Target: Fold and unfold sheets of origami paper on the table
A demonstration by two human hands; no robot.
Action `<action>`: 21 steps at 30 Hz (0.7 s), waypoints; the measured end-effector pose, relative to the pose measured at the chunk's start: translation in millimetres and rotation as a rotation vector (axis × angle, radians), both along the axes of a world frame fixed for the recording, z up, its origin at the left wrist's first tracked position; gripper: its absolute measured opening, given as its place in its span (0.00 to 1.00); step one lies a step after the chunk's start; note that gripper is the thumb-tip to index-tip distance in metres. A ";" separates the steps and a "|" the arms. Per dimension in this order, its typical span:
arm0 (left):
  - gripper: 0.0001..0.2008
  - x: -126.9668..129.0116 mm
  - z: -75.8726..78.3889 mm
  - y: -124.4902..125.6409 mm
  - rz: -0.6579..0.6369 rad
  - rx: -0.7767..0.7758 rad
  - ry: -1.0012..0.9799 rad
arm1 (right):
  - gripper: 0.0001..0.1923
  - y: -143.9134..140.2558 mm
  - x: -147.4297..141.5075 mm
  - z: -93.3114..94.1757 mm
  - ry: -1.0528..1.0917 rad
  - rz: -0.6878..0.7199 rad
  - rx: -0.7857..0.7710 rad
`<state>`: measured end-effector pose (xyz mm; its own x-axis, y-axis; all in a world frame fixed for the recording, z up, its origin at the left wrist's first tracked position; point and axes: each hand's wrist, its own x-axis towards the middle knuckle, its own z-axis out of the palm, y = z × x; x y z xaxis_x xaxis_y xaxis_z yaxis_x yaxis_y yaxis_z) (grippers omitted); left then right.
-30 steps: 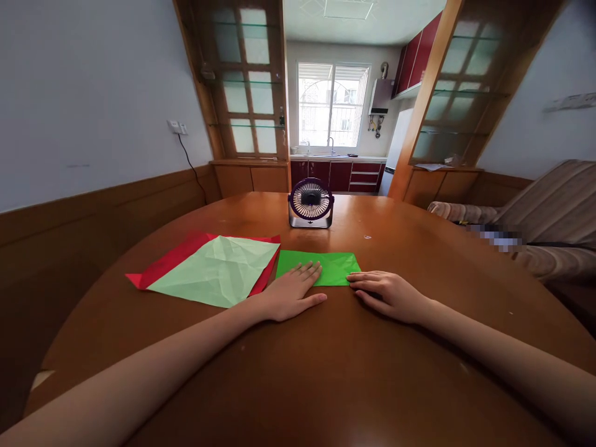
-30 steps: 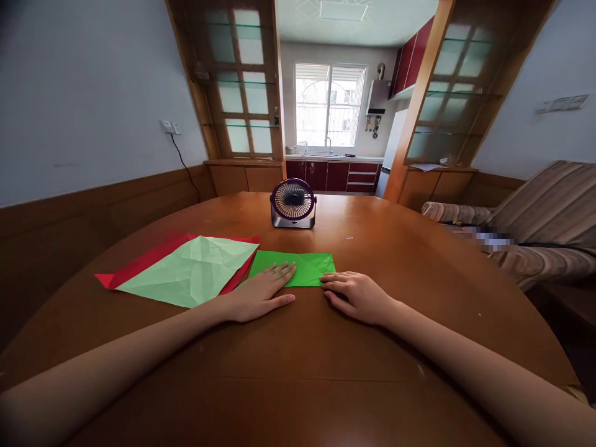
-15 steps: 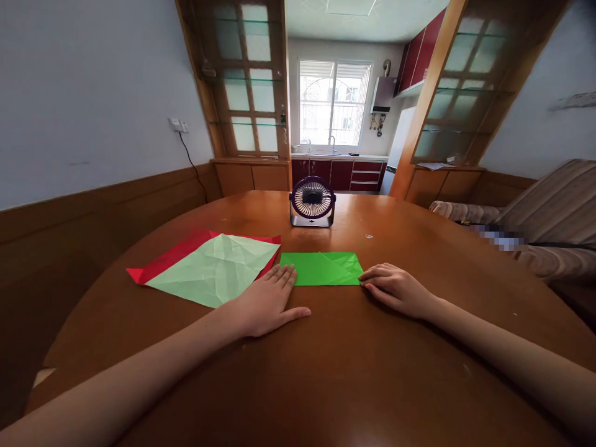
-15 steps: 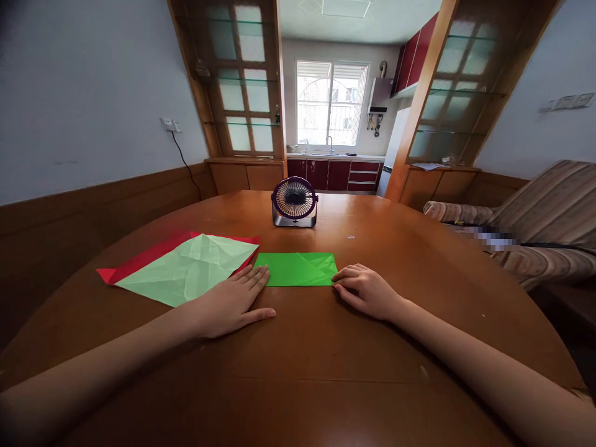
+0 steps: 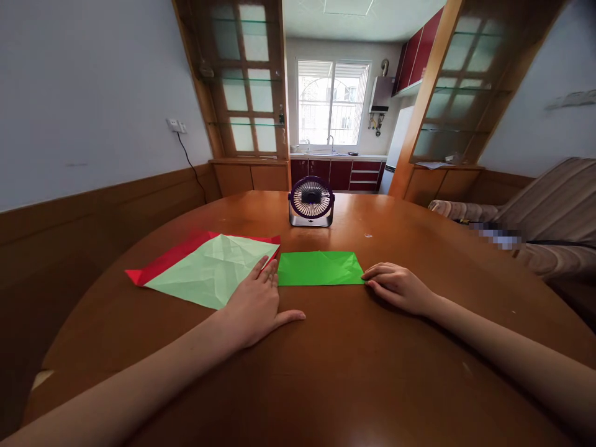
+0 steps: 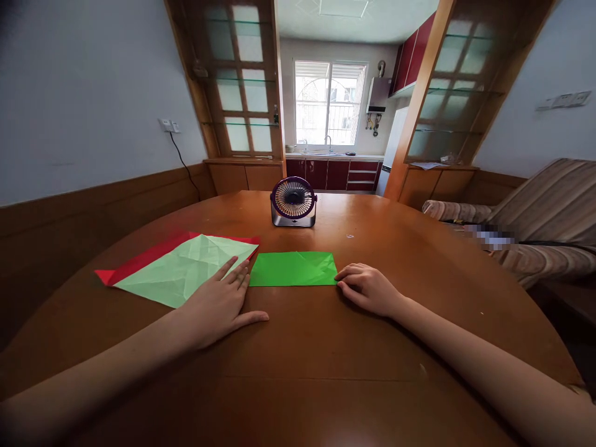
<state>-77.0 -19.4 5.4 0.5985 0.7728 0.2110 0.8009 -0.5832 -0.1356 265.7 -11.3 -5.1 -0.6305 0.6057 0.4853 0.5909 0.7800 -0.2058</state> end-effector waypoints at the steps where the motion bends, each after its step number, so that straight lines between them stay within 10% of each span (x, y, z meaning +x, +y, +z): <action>1: 0.43 0.6 3.9 1.4 0.017 0.022 0.022 | 0.15 0.1 -0.1 -0.1 0.001 0.000 -0.009; 8: 0.18 -3.5 33.7 16.7 0.138 0.070 -0.122 | 0.15 0.7 -3.0 0.2 0.024 -0.002 -0.030; 21: 0.08 -27.1 21.2 47.6 0.063 -0.224 -0.333 | 0.11 0.4 -3.8 0.7 0.011 0.027 -0.009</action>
<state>-104.2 28.3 26.6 0.4754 0.8550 0.2074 0.8149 -0.5168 0.2625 261.9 -10.9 -4.4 -0.6411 0.5932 0.4869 0.5676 0.7935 -0.2194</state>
